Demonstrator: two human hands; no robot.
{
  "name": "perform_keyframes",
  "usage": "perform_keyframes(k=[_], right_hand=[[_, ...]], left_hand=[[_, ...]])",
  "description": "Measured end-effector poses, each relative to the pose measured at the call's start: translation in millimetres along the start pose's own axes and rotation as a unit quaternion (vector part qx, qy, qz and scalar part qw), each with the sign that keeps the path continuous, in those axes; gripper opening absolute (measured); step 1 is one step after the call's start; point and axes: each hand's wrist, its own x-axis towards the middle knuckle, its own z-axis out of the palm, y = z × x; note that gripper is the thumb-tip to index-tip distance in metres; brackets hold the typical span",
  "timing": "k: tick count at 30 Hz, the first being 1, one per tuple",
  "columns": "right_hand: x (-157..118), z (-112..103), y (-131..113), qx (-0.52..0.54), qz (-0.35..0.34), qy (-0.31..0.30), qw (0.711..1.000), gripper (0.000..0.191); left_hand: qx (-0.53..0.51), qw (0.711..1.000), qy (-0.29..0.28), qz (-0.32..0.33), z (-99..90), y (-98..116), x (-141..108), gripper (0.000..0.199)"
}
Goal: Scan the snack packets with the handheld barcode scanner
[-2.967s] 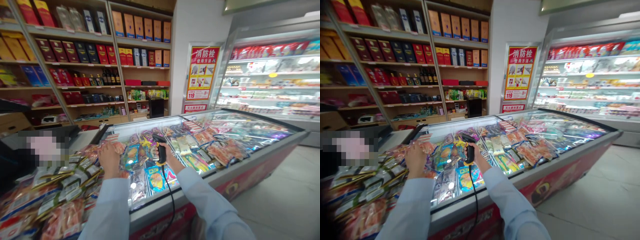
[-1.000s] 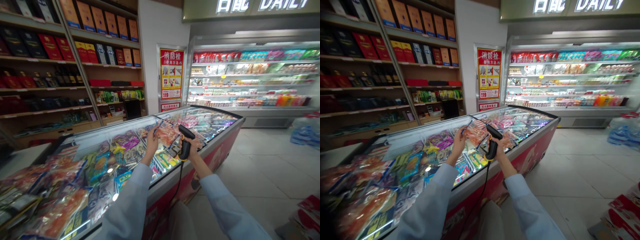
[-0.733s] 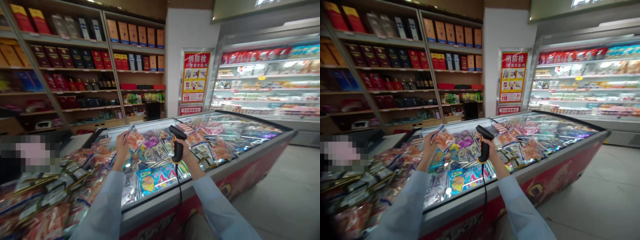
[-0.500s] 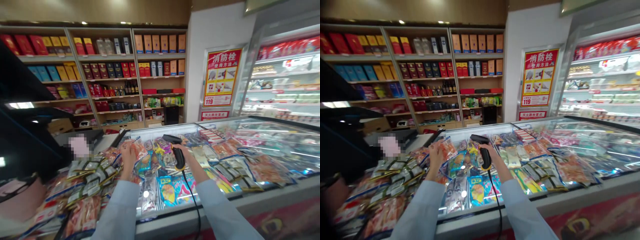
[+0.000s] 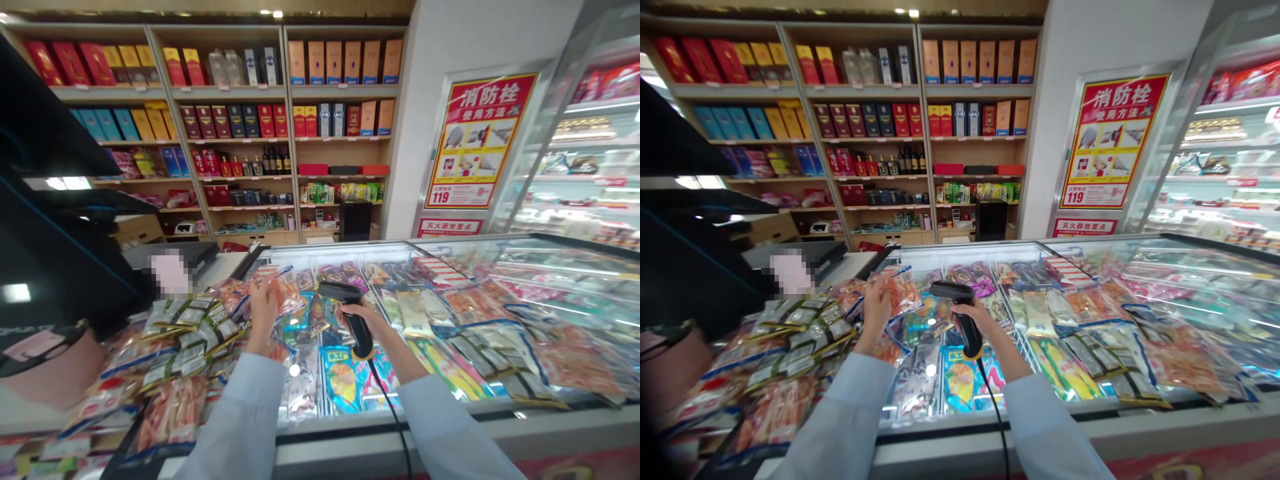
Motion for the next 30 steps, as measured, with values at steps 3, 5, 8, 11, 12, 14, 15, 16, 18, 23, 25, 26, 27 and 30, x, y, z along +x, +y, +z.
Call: perform_keyframes(k=[3, 5, 8, 11, 12, 14, 15, 16, 18, 23, 25, 26, 27, 30], right_hand=[[-1, 1, -1, -0.002, -0.003, -0.001, 1.000, 0.018], [-2, 1, -2, -0.005, 0.000, 0.001, 1.000, 0.018], [-3, 0, -2, -0.006, 0.006, 0.000, 1.000, 0.017], [-2, -1, 1, 0.010, 0.008, -0.006, 1.000, 0.016], [-1, -2, 2, 0.018, 0.010, -0.004, 1.000, 0.017], [1, -4, 5, 0.046, 0.024, 0.004, 0.999, 0.020], [2, -5, 7, 0.067, 0.038, 0.008, 0.997, 0.022], [4, -6, 10, 0.092, 0.052, 0.012, 0.994, 0.024], [6, -8, 15, 0.140, 0.077, 0.021, 0.987, 0.027], [11, -14, 31, 0.208, 0.085, 0.033, 0.974, 0.023], [12, -17, 37, 0.224, 0.087, 0.038, 0.970, 0.023], [12, -18, 39, 0.230, 0.087, 0.039, 0.968, 0.023], [12, -20, 40, 0.236, 0.085, 0.038, 0.967, 0.023], [13, -24, 41, 0.243, 0.065, 0.031, 0.967, 0.025]], left_hand=[[0.000, 1.000, -0.009, 0.001, 0.8, -3, 0, 0.043], [0.002, 1.000, -0.012, 0.003, 2.2, -6, 0, 0.043], [0.007, 1.000, -0.017, 0.009, 4.0, -8, 0, 0.042], [0.015, 1.000, -0.022, -0.001, 3.4, -4, -1, 0.039], [0.024, 0.999, -0.023, -0.007, 2.6, -1, -1, 0.038], [0.065, 0.998, -0.013, -0.020, -0.1, 6, -3, 0.036], [0.099, 0.995, 0.002, -0.026, -1.7, 9, -4, 0.035], [0.140, 0.989, 0.022, -0.032, -3.4, 13, -6, 0.037], [0.224, 0.972, 0.062, -0.038, -6.4, 18, -8, 0.049], [0.303, 0.953, 0.025, -0.005, -8.7, 15, -11, 0.050], [0.304, 0.953, -0.011, 0.010, -7.8, 10, -10, 0.043], [0.305, 0.952, -0.024, 0.016, -7.3, 8, -10, 0.042], [0.306, 0.951, -0.031, 0.020, -6.9, 7, -10, 0.042], [0.313, 0.949, -0.026, 0.026, -6.2, 4, -11, 0.042]])
